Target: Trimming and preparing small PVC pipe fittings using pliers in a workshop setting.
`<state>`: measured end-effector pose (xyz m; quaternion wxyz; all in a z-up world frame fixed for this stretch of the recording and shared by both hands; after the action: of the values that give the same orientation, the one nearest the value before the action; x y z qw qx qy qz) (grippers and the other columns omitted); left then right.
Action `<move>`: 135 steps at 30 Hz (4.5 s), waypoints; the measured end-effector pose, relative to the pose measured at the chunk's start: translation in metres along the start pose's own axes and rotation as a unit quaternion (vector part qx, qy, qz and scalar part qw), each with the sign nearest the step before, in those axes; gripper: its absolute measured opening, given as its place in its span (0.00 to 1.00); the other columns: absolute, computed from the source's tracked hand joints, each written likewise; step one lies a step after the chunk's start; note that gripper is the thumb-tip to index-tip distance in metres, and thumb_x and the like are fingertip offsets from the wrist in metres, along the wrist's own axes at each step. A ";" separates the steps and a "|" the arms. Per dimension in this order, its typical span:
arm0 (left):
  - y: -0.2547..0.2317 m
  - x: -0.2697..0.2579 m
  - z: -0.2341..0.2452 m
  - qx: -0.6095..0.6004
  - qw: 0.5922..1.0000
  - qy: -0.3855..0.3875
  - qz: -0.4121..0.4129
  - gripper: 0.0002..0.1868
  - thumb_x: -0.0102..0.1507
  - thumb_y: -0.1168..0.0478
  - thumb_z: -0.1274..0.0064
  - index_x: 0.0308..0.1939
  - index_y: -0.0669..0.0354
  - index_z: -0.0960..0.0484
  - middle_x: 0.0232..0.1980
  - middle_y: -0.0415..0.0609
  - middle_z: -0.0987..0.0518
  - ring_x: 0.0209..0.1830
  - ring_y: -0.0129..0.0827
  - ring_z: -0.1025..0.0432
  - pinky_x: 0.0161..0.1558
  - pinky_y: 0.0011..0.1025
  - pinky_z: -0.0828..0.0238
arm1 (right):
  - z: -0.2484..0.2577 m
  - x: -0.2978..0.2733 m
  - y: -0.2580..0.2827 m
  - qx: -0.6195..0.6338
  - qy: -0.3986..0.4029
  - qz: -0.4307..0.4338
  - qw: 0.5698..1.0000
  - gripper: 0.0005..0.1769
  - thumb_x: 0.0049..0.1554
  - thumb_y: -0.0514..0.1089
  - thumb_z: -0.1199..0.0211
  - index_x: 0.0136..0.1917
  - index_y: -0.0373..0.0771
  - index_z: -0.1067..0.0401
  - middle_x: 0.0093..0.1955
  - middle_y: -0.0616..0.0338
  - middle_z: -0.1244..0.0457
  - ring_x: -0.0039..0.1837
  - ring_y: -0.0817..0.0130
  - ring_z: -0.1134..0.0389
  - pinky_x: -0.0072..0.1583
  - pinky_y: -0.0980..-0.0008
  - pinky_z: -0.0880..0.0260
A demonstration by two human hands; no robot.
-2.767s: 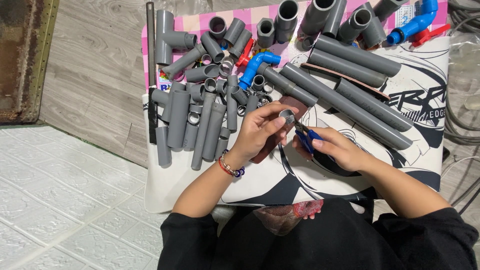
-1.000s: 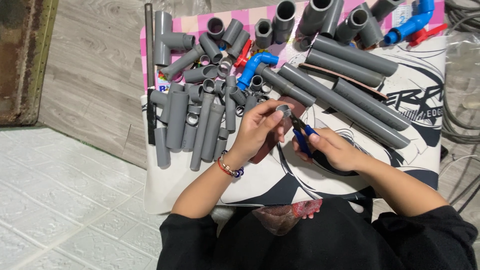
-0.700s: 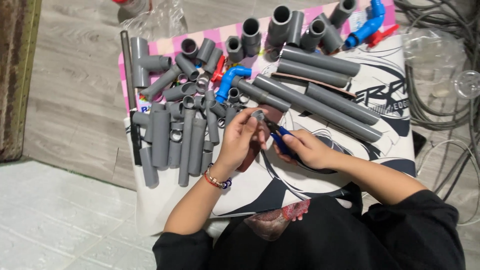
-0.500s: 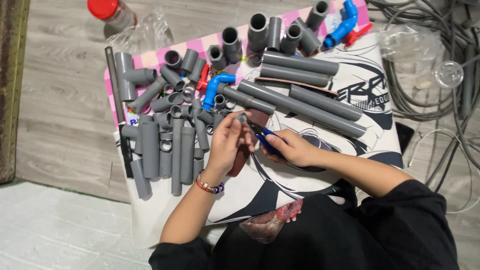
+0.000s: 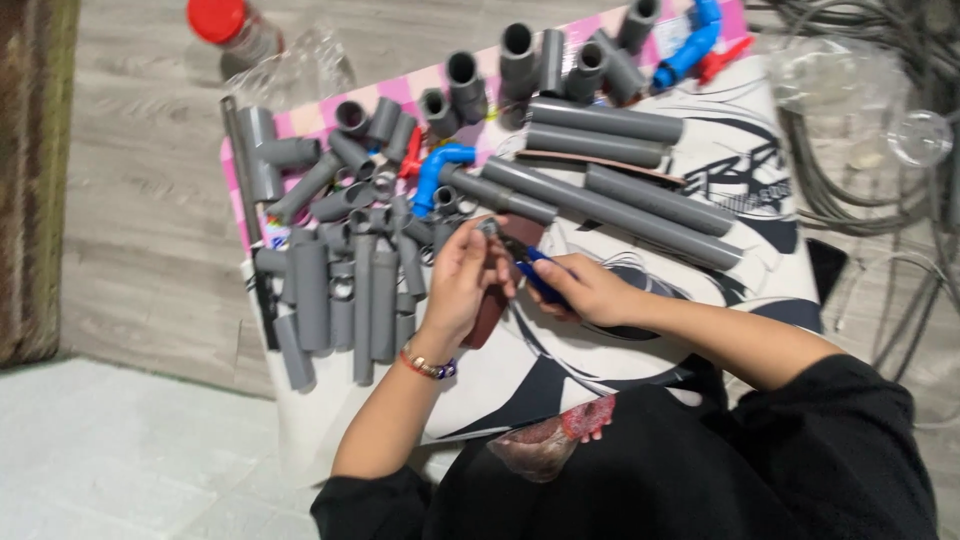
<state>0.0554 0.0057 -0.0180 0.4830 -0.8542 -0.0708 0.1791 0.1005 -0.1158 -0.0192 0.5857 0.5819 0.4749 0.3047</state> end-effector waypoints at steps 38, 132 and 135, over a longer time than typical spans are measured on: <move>0.006 -0.001 0.008 -0.052 0.998 0.025 -0.008 0.18 0.62 0.57 0.60 0.47 0.70 0.32 0.30 0.47 0.36 0.22 0.27 0.34 0.18 0.29 0.27 | -0.040 -0.017 0.058 -0.570 -0.127 0.318 0.747 0.24 0.45 0.62 0.46 0.45 0.43 0.33 0.34 0.61 0.45 0.36 0.65 0.43 0.38 0.70 0.43; -0.065 -0.029 -0.009 0.289 0.838 -0.086 -0.454 0.10 0.52 0.67 0.44 0.37 0.58 0.21 0.34 0.48 0.25 0.32 0.35 0.28 0.34 0.28 0.31 | 0.008 -0.009 0.019 -0.172 -0.143 0.028 0.974 0.18 0.50 0.51 0.49 0.44 0.35 0.33 0.27 0.52 0.40 0.31 0.64 0.40 0.36 0.67 0.38; -0.067 -0.029 -0.007 0.290 0.839 -0.090 -0.452 0.10 0.52 0.67 0.44 0.38 0.57 0.21 0.35 0.47 0.25 0.32 0.34 0.28 0.34 0.28 0.32 | 0.006 -0.005 0.027 -0.210 -0.139 0.027 0.967 0.16 0.50 0.49 0.48 0.47 0.36 0.33 0.27 0.52 0.41 0.31 0.64 0.39 0.36 0.66 0.38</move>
<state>0.0346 0.0271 0.0494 0.7275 -0.5283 -0.4369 0.0289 0.1098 -0.1194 0.0076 0.7464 0.4954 0.2979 0.3295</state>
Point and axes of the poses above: each hand's wrist, its own x-axis towards the middle knuckle, its own z-axis out of the back of the hand, y = z × x, the point moved 5 cm from there along x, towards the middle knuckle
